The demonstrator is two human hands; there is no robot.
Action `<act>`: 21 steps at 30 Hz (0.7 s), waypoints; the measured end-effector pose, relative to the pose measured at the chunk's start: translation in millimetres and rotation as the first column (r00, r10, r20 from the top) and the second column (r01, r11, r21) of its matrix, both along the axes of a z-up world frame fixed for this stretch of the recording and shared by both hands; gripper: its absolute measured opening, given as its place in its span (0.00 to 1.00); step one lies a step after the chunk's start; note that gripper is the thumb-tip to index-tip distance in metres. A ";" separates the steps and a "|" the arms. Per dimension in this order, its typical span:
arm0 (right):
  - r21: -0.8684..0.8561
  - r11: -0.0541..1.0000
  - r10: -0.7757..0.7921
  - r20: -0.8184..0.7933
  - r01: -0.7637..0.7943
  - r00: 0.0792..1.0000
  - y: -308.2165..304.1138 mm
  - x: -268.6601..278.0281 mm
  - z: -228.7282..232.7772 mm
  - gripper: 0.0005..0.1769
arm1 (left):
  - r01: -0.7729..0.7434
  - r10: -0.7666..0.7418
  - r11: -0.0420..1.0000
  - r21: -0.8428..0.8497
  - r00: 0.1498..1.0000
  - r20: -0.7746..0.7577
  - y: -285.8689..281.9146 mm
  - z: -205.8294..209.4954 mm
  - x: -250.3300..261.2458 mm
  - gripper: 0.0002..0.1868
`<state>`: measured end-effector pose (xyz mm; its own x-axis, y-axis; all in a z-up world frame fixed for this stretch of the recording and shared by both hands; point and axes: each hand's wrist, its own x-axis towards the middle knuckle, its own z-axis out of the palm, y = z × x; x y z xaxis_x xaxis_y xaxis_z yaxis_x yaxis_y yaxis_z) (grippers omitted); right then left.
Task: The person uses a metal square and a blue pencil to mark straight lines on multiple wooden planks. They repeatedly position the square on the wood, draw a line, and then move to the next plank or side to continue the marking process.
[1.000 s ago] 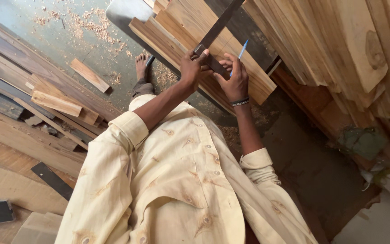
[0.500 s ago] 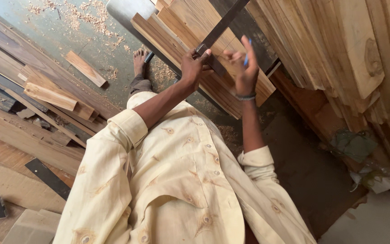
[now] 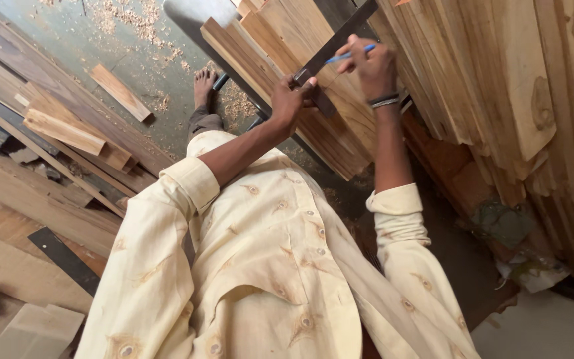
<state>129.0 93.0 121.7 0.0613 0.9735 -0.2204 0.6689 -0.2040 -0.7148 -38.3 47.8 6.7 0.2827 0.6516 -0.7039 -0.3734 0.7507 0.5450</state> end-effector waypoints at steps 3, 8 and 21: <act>0.045 0.999 0.033 -0.106 -0.029 0.994 5.1 -1.8 10.9 0.25 | -0.008 0.008 1.000 -0.006 1.000 0.009 -2.3 -0.5 0.1 0.22; 0.008 0.977 0.213 -0.070 -0.213 0.975 2.4 -29.4 13.5 0.23 | -0.014 0.014 0.999 -0.030 1.000 0.014 0.2 -3.4 2.3 0.22; -0.027 0.955 0.294 0.003 -0.294 0.956 18.5 -20.9 16.5 0.18 | 0.016 -0.016 1.000 -0.013 1.000 0.008 5.2 13.5 -5.8 0.21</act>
